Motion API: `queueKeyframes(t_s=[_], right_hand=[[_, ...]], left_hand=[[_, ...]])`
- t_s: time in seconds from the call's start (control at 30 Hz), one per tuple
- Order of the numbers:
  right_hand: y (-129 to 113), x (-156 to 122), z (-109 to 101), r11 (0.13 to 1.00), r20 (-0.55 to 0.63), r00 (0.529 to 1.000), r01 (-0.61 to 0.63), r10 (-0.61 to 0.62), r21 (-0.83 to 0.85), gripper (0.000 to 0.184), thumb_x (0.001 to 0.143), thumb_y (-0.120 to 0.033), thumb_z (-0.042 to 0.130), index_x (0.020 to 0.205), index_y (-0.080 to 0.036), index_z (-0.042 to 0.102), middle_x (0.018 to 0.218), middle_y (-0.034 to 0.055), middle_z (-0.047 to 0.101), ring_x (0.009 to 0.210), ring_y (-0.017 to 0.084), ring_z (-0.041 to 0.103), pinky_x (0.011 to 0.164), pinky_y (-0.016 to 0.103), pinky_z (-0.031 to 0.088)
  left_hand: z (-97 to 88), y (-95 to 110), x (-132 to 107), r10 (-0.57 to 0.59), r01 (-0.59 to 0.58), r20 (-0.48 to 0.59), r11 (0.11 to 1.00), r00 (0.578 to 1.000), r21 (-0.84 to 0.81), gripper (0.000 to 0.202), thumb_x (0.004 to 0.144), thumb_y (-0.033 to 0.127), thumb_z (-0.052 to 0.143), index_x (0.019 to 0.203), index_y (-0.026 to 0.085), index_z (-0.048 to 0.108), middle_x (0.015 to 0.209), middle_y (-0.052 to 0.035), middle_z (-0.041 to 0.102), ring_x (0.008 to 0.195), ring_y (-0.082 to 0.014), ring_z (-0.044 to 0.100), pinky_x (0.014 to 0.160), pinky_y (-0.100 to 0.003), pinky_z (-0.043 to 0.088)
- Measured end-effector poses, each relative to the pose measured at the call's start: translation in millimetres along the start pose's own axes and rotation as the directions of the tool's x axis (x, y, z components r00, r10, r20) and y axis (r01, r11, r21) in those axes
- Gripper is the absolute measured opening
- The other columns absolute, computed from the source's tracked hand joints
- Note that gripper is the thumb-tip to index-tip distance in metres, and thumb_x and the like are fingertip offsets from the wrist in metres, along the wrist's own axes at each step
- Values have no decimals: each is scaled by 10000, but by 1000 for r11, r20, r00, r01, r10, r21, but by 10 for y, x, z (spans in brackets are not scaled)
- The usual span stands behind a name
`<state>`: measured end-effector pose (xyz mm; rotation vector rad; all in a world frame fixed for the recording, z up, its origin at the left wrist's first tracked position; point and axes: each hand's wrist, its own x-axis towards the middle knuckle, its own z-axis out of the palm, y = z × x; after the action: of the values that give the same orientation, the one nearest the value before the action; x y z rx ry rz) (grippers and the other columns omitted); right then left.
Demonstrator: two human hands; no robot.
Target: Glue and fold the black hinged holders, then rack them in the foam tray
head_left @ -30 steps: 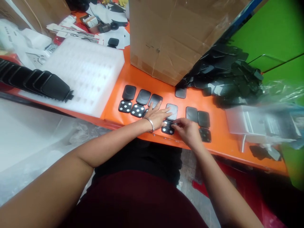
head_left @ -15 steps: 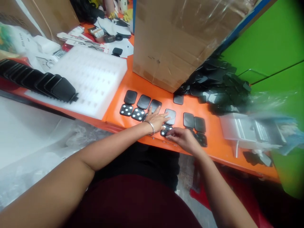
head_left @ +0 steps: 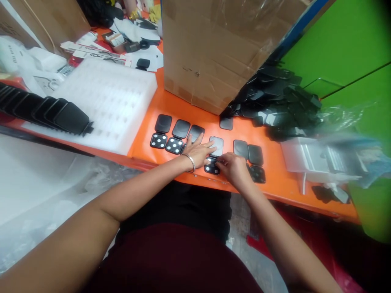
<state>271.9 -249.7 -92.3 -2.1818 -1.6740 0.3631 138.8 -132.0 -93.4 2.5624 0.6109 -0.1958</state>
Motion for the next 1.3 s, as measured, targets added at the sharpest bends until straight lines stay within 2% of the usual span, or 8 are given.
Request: queueKeyframes(t_s=[0.2, 0.4, 0.5, 0.63, 0.83, 1.07, 1.17, 1.3], right_hand=[[51, -6, -44, 996, 11, 1000, 11, -12, 93, 61, 723, -132, 626, 755, -166, 665, 709, 36, 648, 599, 150, 571, 594, 259, 433], [19, -53, -63, 882, 335, 942, -133, -29, 452, 133, 750, -302, 643, 783, -176, 673, 711, 28, 667, 624, 162, 601, 582, 267, 460], [-41, -105, 16, 837, 286, 956, -208, 65, 505, 215, 737, -373, 659, 798, -166, 671, 701, 38, 668, 623, 173, 605, 579, 282, 468], [-105, -132, 94, 895, 158, 981, -167, 110, 414, 168, 719, -328, 658, 769, -168, 660, 689, 44, 664, 616, 176, 599, 585, 288, 465], [-110, -114, 91, 845, 263, 956, -244, 128, 476, 154, 761, -311, 620, 796, -162, 630, 660, 35, 659, 597, 176, 608, 575, 280, 471], [-227, -58, 76, 981, 159, 976, 125, -148, 146, 114, 752, -82, 539, 780, -152, 624, 816, 85, 633, 703, 179, 594, 673, 290, 462], [-277, -78, 16, 964, 263, 948, 115, -179, 242, 117, 762, -77, 548, 767, -163, 628, 754, 50, 631, 659, 158, 586, 641, 268, 463], [-380, -273, 12, 864, 460, 846, 2, -270, 504, 73, 800, -169, 595, 803, -176, 668, 749, 28, 658, 651, 145, 591, 625, 263, 477]], left_hand=[[31, -16, 10, 13, -13, -25, 1000, 1000, -8, 564, 830, 325, 619, 1359, 371, 429, 1525, 65, 284, 1435, -345, 33, 1072, -712, -3], [3, 3, -1, -1, 1, -11, 1000, 1000, -5, 513, 856, 352, 567, 1353, 365, 441, 1521, 72, 289, 1433, -350, 51, 1078, -704, 21], [28, -12, 6, 14, -14, -27, 1000, 1000, 3, 523, 852, 354, 564, 1359, 372, 434, 1527, 70, 276, 1432, -356, 49, 1078, -702, 11], [38, -25, 7, 14, -14, -24, 1000, 1000, 3, 524, 856, 343, 555, 1363, 372, 428, 1527, 70, 276, 1431, -360, 52, 1071, -711, 16], [34, -23, 4, 17, -17, -22, 1000, 1000, 1, 509, 864, 344, 542, 1362, 358, 435, 1527, 70, 275, 1431, -357, 48, 1075, -707, 11], [43, -23, 11, 8, -9, -25, 1000, 1000, -7, 489, 872, 278, 505, 1351, 363, 449, 1519, 80, 288, 1433, -348, 59, 1082, -701, 23], [37, -21, 6, 12, -12, -31, 1000, 999, -9, 505, 861, 285, 524, 1355, 359, 446, 1517, 78, 293, 1433, -347, 57, 1080, -702, 12], [22, -16, -8, -6, 6, -19, 1000, 1000, -26, 542, 836, 324, 577, 1357, 377, 436, 1519, 87, 286, 1439, -322, 39, 1098, -677, -11]])
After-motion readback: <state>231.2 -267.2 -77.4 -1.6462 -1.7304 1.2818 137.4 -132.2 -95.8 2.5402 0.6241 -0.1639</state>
